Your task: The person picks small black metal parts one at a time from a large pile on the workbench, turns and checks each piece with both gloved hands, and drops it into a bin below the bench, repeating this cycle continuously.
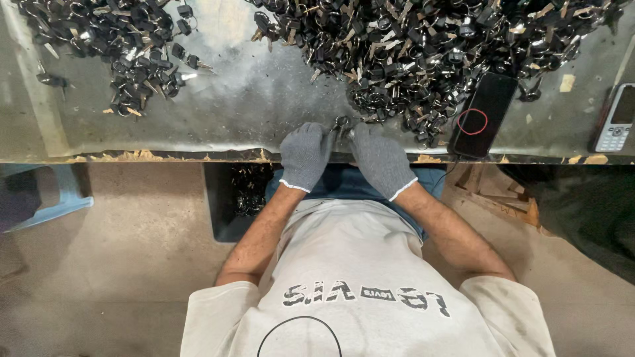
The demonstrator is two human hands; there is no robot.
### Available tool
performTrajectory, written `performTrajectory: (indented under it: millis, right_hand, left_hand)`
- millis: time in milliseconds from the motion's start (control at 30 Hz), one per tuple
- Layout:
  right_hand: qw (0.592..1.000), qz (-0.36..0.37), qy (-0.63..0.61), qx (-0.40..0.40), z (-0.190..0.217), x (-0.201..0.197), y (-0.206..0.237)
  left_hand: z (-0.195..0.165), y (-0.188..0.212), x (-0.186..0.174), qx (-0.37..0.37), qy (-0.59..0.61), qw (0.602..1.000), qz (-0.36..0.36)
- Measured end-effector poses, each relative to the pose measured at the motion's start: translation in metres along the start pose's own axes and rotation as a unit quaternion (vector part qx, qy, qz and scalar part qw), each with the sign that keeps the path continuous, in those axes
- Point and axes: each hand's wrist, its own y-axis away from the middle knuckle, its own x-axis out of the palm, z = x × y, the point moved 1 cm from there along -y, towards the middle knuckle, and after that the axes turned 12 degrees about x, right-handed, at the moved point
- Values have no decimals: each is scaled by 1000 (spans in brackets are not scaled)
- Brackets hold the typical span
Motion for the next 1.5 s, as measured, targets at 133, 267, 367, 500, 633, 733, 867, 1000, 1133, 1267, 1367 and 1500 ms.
performTrajectory:
  millis: [133,267,367,500,633,733,867,1000,1133,1267,1367,1500]
  right_hand:
    - [995,11,-60,81,5,0,-8]
    - [985,57,-145,75,5,1,-19]
    - [963,89,-228,110,1,0,-22]
    - [984,-15,-111,142,2,0,-21]
    - [975,56,-186,110,-1,8,-17]
    - [959,60,-248,122,-12,11,-10]
    - [961,23,-236,140,-12,12,-5]
    - [956,65,-237,157,-2,11,-12]
    - [963,68,-221,136,-5,11,-15]
    - [958,51,-251,127,-11,13,-7]
    - [951,54,-270,140,-11,11,-4]
    - [942,85,-279,164,-9,3,-9]
  left_hand:
    - [0,1,0,10,8,1000,19]
    - [-1,2,0,33,15,999,-4]
    - [0,2,0,33,12,999,-4]
    - [-1,-1,-1,34,12,999,4]
    - [2,-8,-11,19,6,1000,3]
    - [3,-9,-32,-32,14,997,-76]
    - [-11,-10,-49,-54,44,995,-76]
    - [-17,-39,-28,42,-3,998,46]
    - [1,-58,-7,-29,1,986,165]
    - [3,-41,-8,81,-24,991,99]
    - [-1,-23,-12,31,24,997,62]
    - [-4,-15,-15,33,24,999,-4]
